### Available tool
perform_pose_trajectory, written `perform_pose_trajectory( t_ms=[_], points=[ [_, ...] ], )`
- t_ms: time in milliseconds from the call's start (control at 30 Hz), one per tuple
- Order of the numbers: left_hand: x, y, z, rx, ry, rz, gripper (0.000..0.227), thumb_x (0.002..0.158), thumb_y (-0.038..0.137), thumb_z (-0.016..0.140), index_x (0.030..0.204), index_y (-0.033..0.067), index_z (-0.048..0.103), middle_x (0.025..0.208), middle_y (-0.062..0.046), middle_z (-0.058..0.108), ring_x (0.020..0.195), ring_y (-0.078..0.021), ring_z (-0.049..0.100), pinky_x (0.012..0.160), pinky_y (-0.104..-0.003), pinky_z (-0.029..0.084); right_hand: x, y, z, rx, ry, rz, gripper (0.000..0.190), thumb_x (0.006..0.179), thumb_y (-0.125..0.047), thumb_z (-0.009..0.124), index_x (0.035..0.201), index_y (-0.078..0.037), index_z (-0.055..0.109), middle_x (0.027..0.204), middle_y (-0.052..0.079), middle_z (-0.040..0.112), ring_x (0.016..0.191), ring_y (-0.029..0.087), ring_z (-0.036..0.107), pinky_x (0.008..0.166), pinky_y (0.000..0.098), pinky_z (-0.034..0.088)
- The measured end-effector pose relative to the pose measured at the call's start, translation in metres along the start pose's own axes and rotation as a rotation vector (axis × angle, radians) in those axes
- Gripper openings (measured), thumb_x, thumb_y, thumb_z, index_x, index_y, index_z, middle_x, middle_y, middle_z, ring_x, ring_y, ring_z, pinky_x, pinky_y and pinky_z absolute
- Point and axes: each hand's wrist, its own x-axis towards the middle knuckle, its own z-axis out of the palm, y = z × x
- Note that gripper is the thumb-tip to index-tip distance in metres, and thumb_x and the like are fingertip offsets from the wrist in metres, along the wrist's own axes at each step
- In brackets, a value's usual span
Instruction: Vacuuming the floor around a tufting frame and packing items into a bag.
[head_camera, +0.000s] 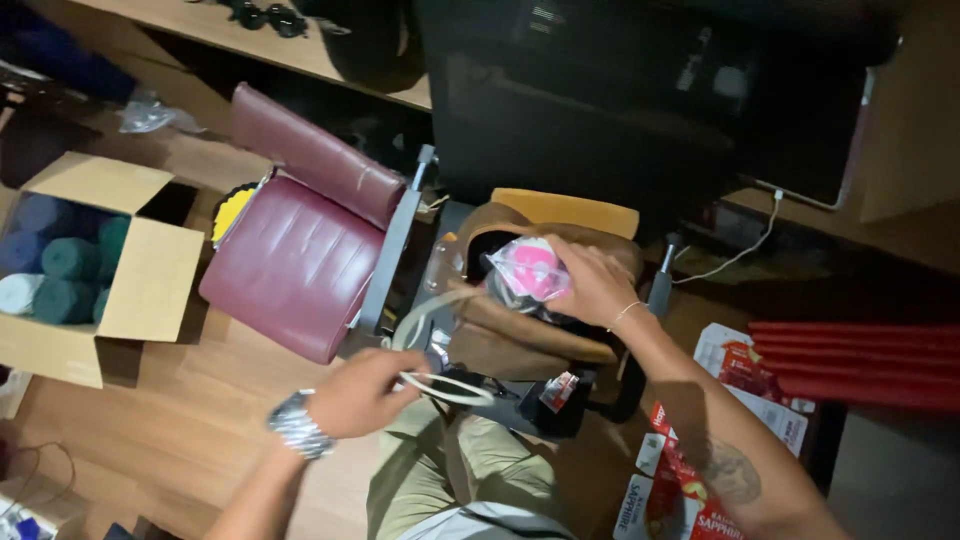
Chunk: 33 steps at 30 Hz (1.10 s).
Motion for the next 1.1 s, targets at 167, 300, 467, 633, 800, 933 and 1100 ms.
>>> perform_pose_trajectory(
  t_ms=[167, 300, 467, 633, 800, 933, 1100],
  points=[
    [-0.048, 0.044, -0.069, -0.176, 0.065, -0.111, 0.013, 0.086, 0.013, 0.060, 0.094, 0.0091, 0.069, 0.064, -0.011, 0.061, 0.055, -0.0218, 0.057, 0.053, -0.036, 0.046, 0.009, -0.035, -0.009, -0.204, -0.160, 0.021, 0.125, 0.058, -0.040, 0.094, 0.159, -0.002, 0.032, 0.124, 0.024, 0.062, 0.121, 0.044, 0.053, 0.106, 0.0513, 0.040],
    [-0.059, 0.043, -0.083, -0.070, 0.097, 0.051, 0.013, 0.088, 0.014, 0.062, 0.099, 0.0110, 0.069, 0.067, -0.011, 0.063, 0.059, -0.0233, 0.061, 0.057, -0.037, 0.048, 0.018, -0.107, -0.035, 0.078, 0.030, -0.102, 0.085, 0.079, -0.035, 0.084, 0.149, -0.006, 0.045, 0.133, 0.021, 0.060, 0.124, 0.038, 0.058, 0.109, 0.0448, 0.044],
    [-0.073, 0.040, -0.103, -0.096, 0.052, 0.027, 0.042, 0.089, 0.015, 0.062, 0.130, 0.0164, 0.055, 0.065, -0.009, 0.060, 0.059, -0.0224, 0.062, 0.057, -0.036, 0.047, 0.021, -0.239, -0.036, 0.576, -0.118, -0.632, 0.075, 0.085, -0.019, 0.075, 0.153, -0.003, 0.045, 0.143, 0.020, 0.053, 0.133, 0.034, 0.052, 0.112, 0.0420, 0.040],
    [-0.105, -0.031, -0.107, -0.482, 0.269, 0.247, 0.039, 0.098, 0.013, 0.070, 0.127, 0.0086, 0.046, 0.082, 0.005, 0.059, 0.076, -0.0050, 0.055, 0.065, -0.025, 0.047, 0.054, -0.272, 0.007, 0.884, -0.438, -0.395, 0.035, 0.100, -0.022, 0.068, 0.131, -0.006, 0.064, 0.099, -0.003, 0.069, 0.091, 0.007, 0.062, 0.080, 0.0264, 0.054],
    [-0.165, -0.114, -0.124, -0.514, 0.275, 0.073, 0.020, 0.099, 0.022, 0.069, 0.099, 0.0031, 0.064, 0.074, 0.009, 0.055, 0.069, -0.0008, 0.048, 0.058, -0.022, 0.042, 0.045, -0.245, -0.018, 0.735, -0.096, -0.038, 0.023, 0.104, -0.023, 0.057, 0.107, -0.010, 0.076, 0.075, -0.004, 0.060, 0.064, 0.007, 0.049, 0.055, 0.0252, 0.040],
    [-0.231, -0.129, -0.153, -0.340, 0.208, -0.155, 0.033, 0.099, 0.034, 0.062, 0.082, 0.0081, 0.073, 0.060, 0.007, 0.047, 0.054, -0.0044, 0.039, 0.048, -0.025, 0.032, 0.029, -0.190, -0.037, 0.814, 0.208, 0.311, 0.028, 0.111, -0.025, 0.046, 0.102, -0.014, 0.070, 0.065, -0.007, 0.045, 0.054, 0.005, 0.036, 0.050, 0.0243, 0.032],
    [-0.306, -0.193, -0.157, -0.483, 0.178, -0.214, 0.037, 0.103, 0.038, 0.060, 0.082, 0.0081, 0.065, 0.062, 0.009, 0.040, 0.055, -0.0045, 0.033, 0.048, -0.025, 0.028, 0.019, -0.137, -0.028, 0.869, 0.272, 0.402, 0.024, 0.113, -0.025, 0.050, 0.098, -0.012, 0.063, 0.064, -0.007, 0.037, 0.054, 0.007, 0.030, 0.049, 0.0267, 0.025]
  ],
)
